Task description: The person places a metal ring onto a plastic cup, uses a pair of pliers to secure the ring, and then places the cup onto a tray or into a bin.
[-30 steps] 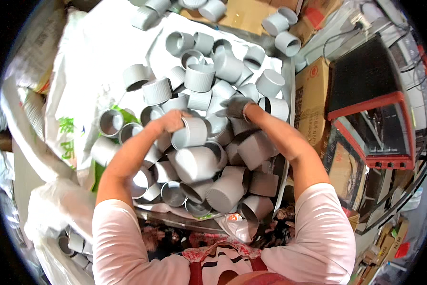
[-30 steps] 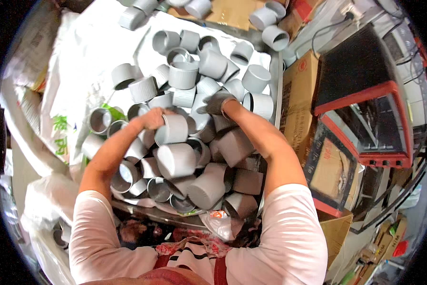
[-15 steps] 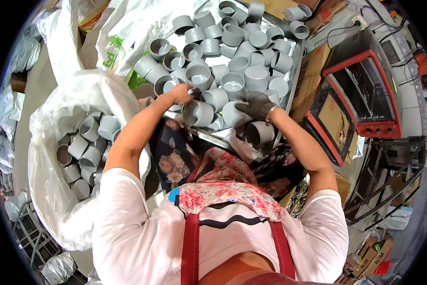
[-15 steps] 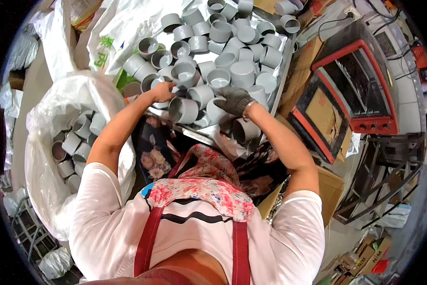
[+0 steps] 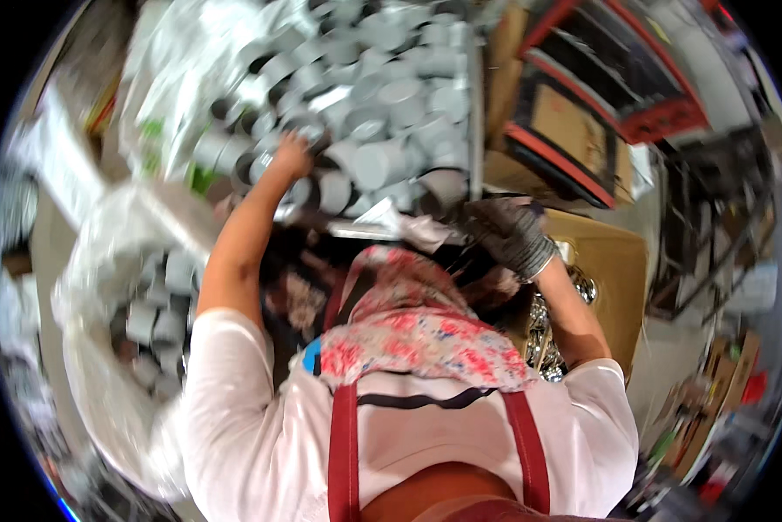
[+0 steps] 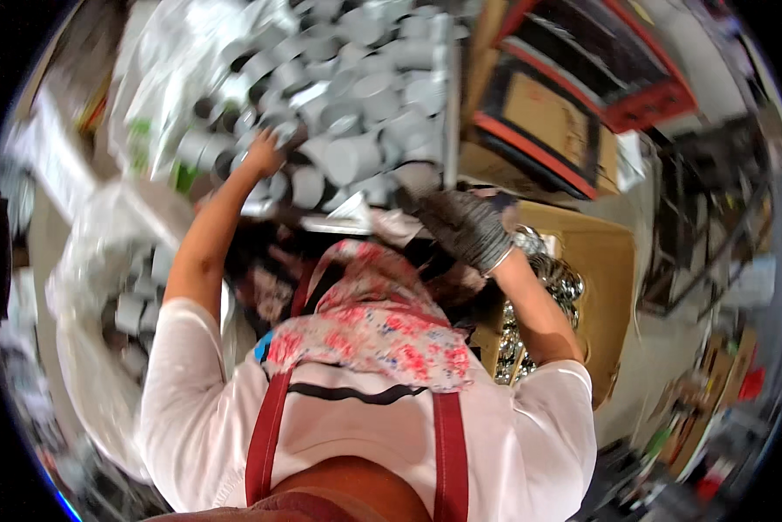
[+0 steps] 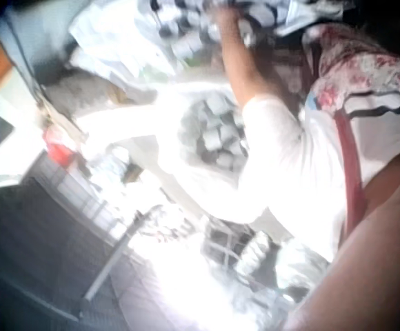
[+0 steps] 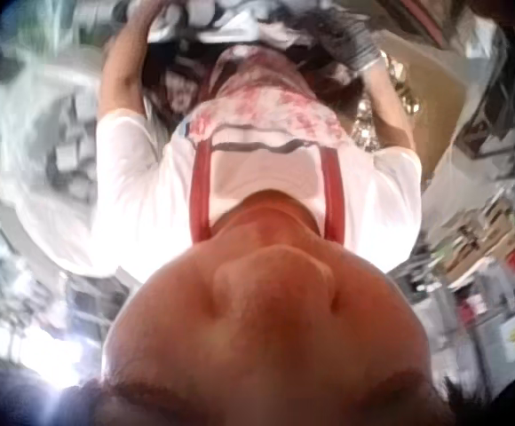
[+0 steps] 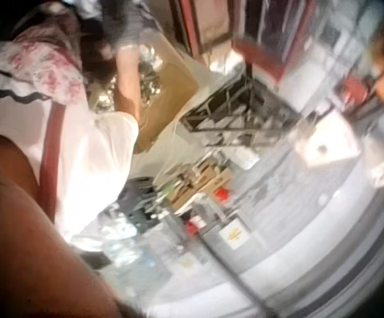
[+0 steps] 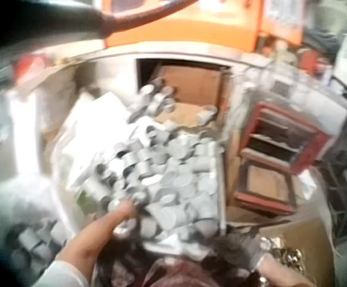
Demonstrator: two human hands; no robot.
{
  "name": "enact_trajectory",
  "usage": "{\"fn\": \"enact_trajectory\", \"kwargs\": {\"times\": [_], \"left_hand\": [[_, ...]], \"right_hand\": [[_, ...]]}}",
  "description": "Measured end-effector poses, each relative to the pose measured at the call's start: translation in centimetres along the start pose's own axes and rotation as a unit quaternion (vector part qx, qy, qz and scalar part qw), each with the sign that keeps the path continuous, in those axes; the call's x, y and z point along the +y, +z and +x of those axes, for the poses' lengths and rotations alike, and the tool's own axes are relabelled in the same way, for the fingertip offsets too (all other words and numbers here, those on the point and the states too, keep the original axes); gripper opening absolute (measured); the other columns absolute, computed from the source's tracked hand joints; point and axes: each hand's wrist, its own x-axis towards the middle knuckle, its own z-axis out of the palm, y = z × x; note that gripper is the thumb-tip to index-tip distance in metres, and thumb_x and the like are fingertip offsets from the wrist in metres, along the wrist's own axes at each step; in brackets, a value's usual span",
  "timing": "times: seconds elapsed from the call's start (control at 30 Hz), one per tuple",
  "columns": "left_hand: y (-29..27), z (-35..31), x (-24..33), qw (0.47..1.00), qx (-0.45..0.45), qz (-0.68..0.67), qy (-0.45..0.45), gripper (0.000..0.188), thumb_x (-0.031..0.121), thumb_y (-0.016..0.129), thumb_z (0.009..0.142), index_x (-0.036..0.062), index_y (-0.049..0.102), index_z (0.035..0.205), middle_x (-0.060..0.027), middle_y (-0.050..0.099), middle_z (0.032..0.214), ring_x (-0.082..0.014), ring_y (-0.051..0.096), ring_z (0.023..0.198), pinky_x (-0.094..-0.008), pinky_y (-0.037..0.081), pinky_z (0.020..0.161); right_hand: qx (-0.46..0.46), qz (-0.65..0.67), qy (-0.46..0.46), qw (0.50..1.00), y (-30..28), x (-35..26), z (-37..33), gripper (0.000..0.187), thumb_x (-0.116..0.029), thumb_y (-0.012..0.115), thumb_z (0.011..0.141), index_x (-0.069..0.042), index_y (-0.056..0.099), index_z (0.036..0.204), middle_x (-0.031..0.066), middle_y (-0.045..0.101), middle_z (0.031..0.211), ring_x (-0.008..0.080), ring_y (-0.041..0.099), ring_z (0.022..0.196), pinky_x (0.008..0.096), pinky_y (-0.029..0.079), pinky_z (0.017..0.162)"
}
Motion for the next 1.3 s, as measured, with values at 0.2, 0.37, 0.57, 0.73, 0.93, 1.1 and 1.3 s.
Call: {"fn": "enact_trajectory", "kwargs": {"times": [0.2, 0.37, 0.57, 0.73, 0.93, 1.1, 1.3], "left_hand": [[3.9, 2.5, -0.3, 0.980, -0.125, -0.103, -0.118, 0.033, 0.011, 0.042, 0.074, 0.0103, 0.054, 0.105, -0.0135, 0.059, 0.102, -0.0304, 0.051, 0.104, -0.0566, 0.021, 0.094], [4.2, 2.9, -0.5, 0.988, -0.064, -0.056, -0.127, 0.020, 0.013, 0.046, 0.073, 0.0089, 0.063, 0.083, -0.0132, 0.061, 0.090, -0.0294, 0.057, 0.091, -0.0594, 0.021, 0.092], [-2.0, 2.3, -0.9, 0.947, 0.086, -0.260, -0.165, 0.022, 0.018, 0.053, 0.075, -0.0033, 0.058, 0.081, -0.0184, 0.059, 0.073, -0.0342, 0.056, 0.068, -0.0373, 0.044, 0.066], [-4.0, -1.0, -0.2, 0.879, 0.172, -0.393, -0.207, 0.026, 0.017, 0.058, 0.078, -0.0057, 0.056, 0.089, -0.0148, 0.057, 0.071, -0.0196, 0.054, 0.066, -0.0285, 0.042, 0.067], [-1.1, -2.0, 0.3, 0.853, 0.188, -0.406, -0.268, 0.019, 0.009, 0.060, 0.078, -0.0031, 0.057, 0.093, -0.0117, 0.058, 0.075, -0.0208, 0.054, 0.074, -0.0281, 0.042, 0.072], [-0.4, -0.7, 0.4, 0.850, 0.166, -0.412, -0.283, 0.017, 0.005, 0.059, 0.079, -0.0012, 0.057, 0.095, -0.0116, 0.057, 0.079, -0.0215, 0.053, 0.077, -0.0264, 0.041, 0.073], [-0.7, 0.7, 1.8, 0.826, 0.175, -0.475, -0.246, 0.020, 0.008, 0.060, 0.079, -0.0049, 0.056, 0.094, -0.0081, 0.058, 0.087, -0.0143, 0.052, 0.080, -0.0247, 0.041, 0.074]], "right_hand": [[0.179, -0.133, 0.029, 0.974, -8.3, 2.8, -2.3, 0.025, -0.019, 0.061, 0.075, -0.003, 0.059, 0.095, 0.0128, 0.061, 0.088, 0.0274, 0.059, 0.080, 0.0335, 0.047, 0.068], [0.285, -0.052, 0.246, 0.925, -13.8, 9.3, -0.7, 0.028, -0.022, 0.059, 0.078, -0.003, 0.059, 0.098, 0.0155, 0.062, 0.091, 0.0271, 0.059, 0.085, 0.0311, 0.047, 0.072], [0.306, -0.228, 0.263, 0.886, -22.1, 21.3, 7.2, 0.037, -0.032, 0.052, 0.079, -0.008, 0.057, 0.106, 0.0154, 0.057, 0.106, 0.0303, 0.053, 0.100, 0.0359, 0.041, 0.084], [0.237, -0.386, 0.342, 0.823, -28.1, 30.2, 14.1, 0.039, -0.034, 0.050, 0.079, -0.009, 0.057, 0.108, 0.0154, 0.053, 0.112, 0.0317, 0.049, 0.106, 0.0385, 0.039, 0.089], [0.018, -0.416, 0.438, 0.797, -32.0, 38.0, 19.6, 0.048, -0.043, 0.040, 0.081, -0.005, 0.057, 0.105, 0.0168, 0.052, 0.113, 0.0324, 0.048, 0.107, 0.0409, 0.037, 0.091], [-0.006, -0.500, 0.291, 0.816, -31.1, 37.2, 21.6, 0.042, -0.035, 0.038, 0.082, -0.003, 0.057, 0.103, 0.0205, 0.053, 0.108, 0.0350, 0.050, 0.102, 0.0404, 0.037, 0.089], [-0.056, -0.433, 0.215, 0.874, -30.0, 34.0, 23.5, 0.033, -0.022, 0.045, 0.081, -0.009, 0.052, 0.111, 0.0212, 0.055, 0.102, 0.0362, 0.053, 0.093, 0.0380, 0.043, 0.078]]}}
